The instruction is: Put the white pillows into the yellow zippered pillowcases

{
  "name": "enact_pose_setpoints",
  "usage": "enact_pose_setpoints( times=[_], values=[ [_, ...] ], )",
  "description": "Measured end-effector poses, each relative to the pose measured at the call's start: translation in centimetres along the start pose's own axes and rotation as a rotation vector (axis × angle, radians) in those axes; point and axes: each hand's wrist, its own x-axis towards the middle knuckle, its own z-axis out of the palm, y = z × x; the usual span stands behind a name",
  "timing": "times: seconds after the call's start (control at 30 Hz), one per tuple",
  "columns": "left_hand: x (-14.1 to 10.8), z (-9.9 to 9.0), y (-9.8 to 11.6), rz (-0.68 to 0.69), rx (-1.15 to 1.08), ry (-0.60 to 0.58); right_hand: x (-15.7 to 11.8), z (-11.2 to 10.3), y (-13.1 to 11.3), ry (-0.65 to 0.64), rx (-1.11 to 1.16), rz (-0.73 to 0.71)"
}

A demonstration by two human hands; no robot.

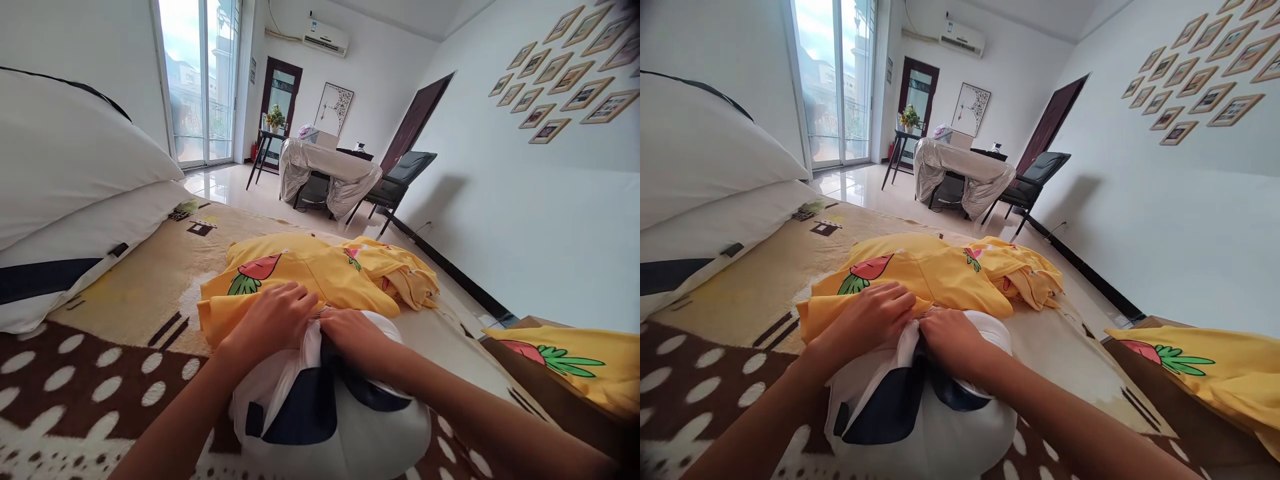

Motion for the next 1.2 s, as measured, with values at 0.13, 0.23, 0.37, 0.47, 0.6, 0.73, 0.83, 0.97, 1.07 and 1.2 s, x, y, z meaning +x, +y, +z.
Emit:
enact_pose_setpoints(
  times=[0.13, 0.23, 0.37, 0.47, 0.6, 0.73, 0.83, 0.97, 1.07, 1.2],
  values=[
    [-0.5, 0.0, 0.2, -0.106, -0.036, -0.147, 0.8, -0.7, 0.3, -0.003, 0.062, 0.07],
    [-0.5, 0.6, 0.2, -0.177, -0.012, -0.14, 0.8, -1.1, 0.6, 0.054, 0.087, 0.145],
    [-0.2, 1.1, 0.2, -0.265, 0.005, -0.117, 0.8, -1.2, 0.6, 0.063, 0.083, 0.205],
    [0.1, 1.2, 0.0, -0.394, -0.06, 0.022, 1.2, -1.2, -0.1, 0.053, 0.03, 0.215],
    [0.3, 1.1, 0.3, -0.609, -0.413, 0.162, 2.0, -1.1, -1.3, 0.059, -0.023, 0.263],
    [0.3, 0.3, 2.0, -0.609, -0.541, 0.092, 2.0, -0.9, -1.3, 0.105, -0.003, 0.292],
    [0.0, -0.5, 3.1, -0.531, -0.475, -0.007, 1.3, -0.5, -0.8, 0.149, 0.031, 0.316],
    [-0.5, -0.8, 3.4, -0.394, -0.37, -0.109, 0.5, -0.1, -0.5, 0.178, 0.034, 0.328],
    [-0.6, -0.4, 3.3, -0.444, -0.28, -0.124, 0.4, -0.1, -0.6, 0.202, 0.048, 0.327],
    [-0.4, 0.3, 3.9, -0.508, -0.182, -0.176, 0.2, -0.4, -0.5, 0.221, 0.111, 0.325]
  ],
)
